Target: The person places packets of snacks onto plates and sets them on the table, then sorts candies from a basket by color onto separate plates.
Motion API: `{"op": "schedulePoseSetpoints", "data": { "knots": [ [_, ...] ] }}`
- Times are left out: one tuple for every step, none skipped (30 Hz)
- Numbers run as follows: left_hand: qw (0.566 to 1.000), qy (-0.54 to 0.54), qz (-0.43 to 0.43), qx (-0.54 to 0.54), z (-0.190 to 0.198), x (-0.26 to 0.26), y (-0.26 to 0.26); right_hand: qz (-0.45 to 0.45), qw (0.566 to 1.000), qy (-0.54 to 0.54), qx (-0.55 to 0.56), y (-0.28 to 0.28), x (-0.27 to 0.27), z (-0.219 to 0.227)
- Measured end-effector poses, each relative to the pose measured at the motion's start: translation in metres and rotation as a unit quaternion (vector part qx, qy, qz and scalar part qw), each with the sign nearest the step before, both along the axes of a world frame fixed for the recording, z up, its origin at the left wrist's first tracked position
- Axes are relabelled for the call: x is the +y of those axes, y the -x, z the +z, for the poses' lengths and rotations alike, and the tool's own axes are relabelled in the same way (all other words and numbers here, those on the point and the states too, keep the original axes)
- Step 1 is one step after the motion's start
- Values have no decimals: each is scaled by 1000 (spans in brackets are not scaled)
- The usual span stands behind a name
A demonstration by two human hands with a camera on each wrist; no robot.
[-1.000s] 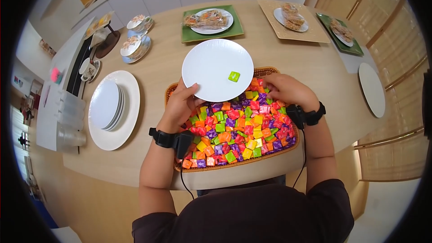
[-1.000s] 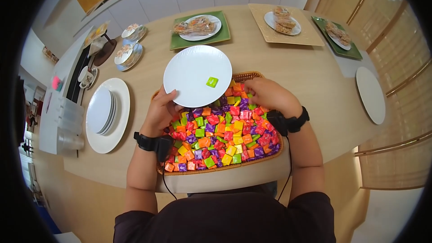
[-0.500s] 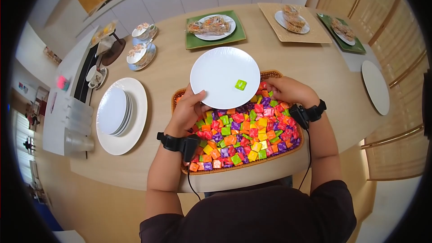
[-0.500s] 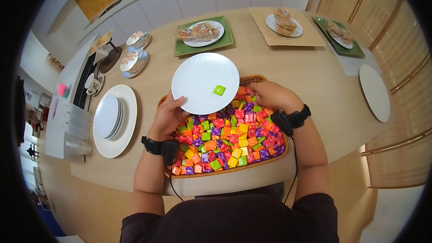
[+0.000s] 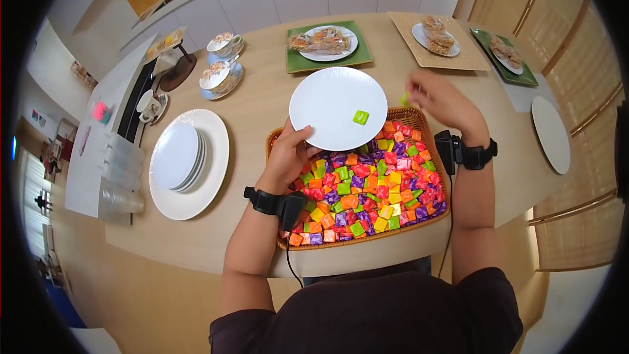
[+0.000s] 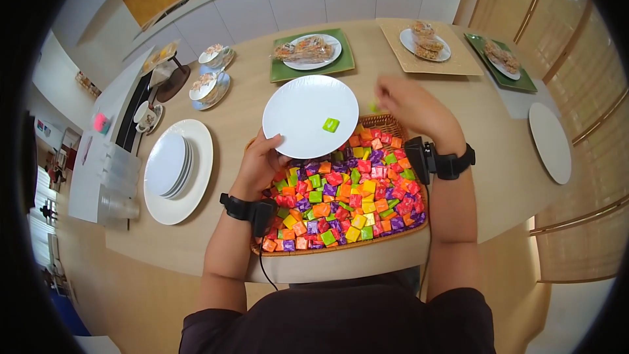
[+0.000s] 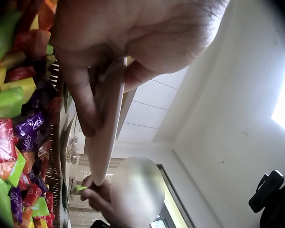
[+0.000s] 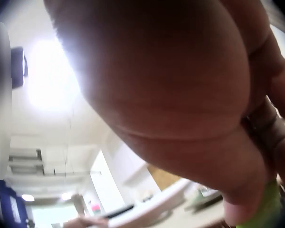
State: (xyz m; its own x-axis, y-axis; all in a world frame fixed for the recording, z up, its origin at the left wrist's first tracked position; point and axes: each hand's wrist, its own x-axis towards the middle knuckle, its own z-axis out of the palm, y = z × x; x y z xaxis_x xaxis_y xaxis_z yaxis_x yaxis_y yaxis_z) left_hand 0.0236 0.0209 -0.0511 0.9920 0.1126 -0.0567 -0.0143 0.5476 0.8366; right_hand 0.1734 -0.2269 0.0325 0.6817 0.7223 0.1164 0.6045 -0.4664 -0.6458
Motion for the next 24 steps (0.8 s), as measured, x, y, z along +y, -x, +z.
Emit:
{"op": "schedulePoseSetpoints", "data": {
  "knots": [
    [1000, -1, -1, 1, 0, 0, 1, -1, 1000, -1, 1, 5, 5, 4],
    [1000, -6, 8, 11, 0, 0, 1, 5, 996, -85, -35, 11, 18, 7],
    [1000, -14, 16, 20, 1, 1, 0, 8, 983, -170, -72, 17, 30, 9],
    [1000, -18, 12, 21, 2, 0, -1, 13, 979, -195, -61, 23, 40, 3],
    [999, -11, 30, 21, 3, -2, -1, 9, 978, -198, -62, 23, 47, -7],
    [999, -2, 50, 20, 3, -2, -1, 13, 976, -205, -69, 21, 55, -19],
    [998, -3, 52, 20, 2, -1, -2, 19, 974, -211, -75, 20, 61, -26],
    [998, 4, 54, 9, 1, 0, -3, 10, 974, -219, -59, 20, 63, -31],
    [998, 12, 58, 0, -1, 1, -2, 14, 974, -217, -57, 20, 64, -35],
    [998, 16, 63, 2, -2, 2, -2, -21, 964, -260, -50, 21, 65, -38],
    [997, 18, 79, -3, -3, 3, -3, -56, 951, -300, -43, 22, 66, -40],
    [995, 19, 96, -7, -3, 3, -4, -50, 953, -295, -41, 22, 65, -41],
    [994, 25, 102, -6, -2, 1, -4, -64, 961, -268, -19, 21, 61, -41],
    [991, 24, 132, -7, 1, -1, -4, -77, 967, -242, 2, 20, 58, -42],
    [987, 21, 162, -7, 2, -2, -5, -72, 969, -237, 3, 20, 56, -44],
    [985, 26, 168, -6, 2, 0, -5, -20, 987, -157, 31, 19, 54, -47],
    [986, 9, 168, -18, 1, 2, -4, 32, 995, -77, 59, 19, 54, -51],
    [985, -9, 168, -30, 0, 4, -4, 37, 995, -75, 62, 18, 53, -56],
    [985, -10, 171, -25, -3, 7, -4, 122, 992, -14, 33, 18, 54, -62],
    [983, -6, 182, -26, -6, 10, -4, 206, 977, 46, 4, 19, 54, -67],
    [981, -2, 191, -27, -9, 12, -5, 209, 977, 45, 8, 21, 56, -72],
    [981, -4, 192, -23, -10, 13, -4, 214, 972, 89, -21, 22, 57, -75],
    [981, -7, 194, -22, -9, 13, -5, 219, 965, 133, -51, 24, 58, -77],
    [980, -10, 196, -22, -9, 13, -5, 195, 963, 167, -83, 29, 62, -81]
  ]
}}
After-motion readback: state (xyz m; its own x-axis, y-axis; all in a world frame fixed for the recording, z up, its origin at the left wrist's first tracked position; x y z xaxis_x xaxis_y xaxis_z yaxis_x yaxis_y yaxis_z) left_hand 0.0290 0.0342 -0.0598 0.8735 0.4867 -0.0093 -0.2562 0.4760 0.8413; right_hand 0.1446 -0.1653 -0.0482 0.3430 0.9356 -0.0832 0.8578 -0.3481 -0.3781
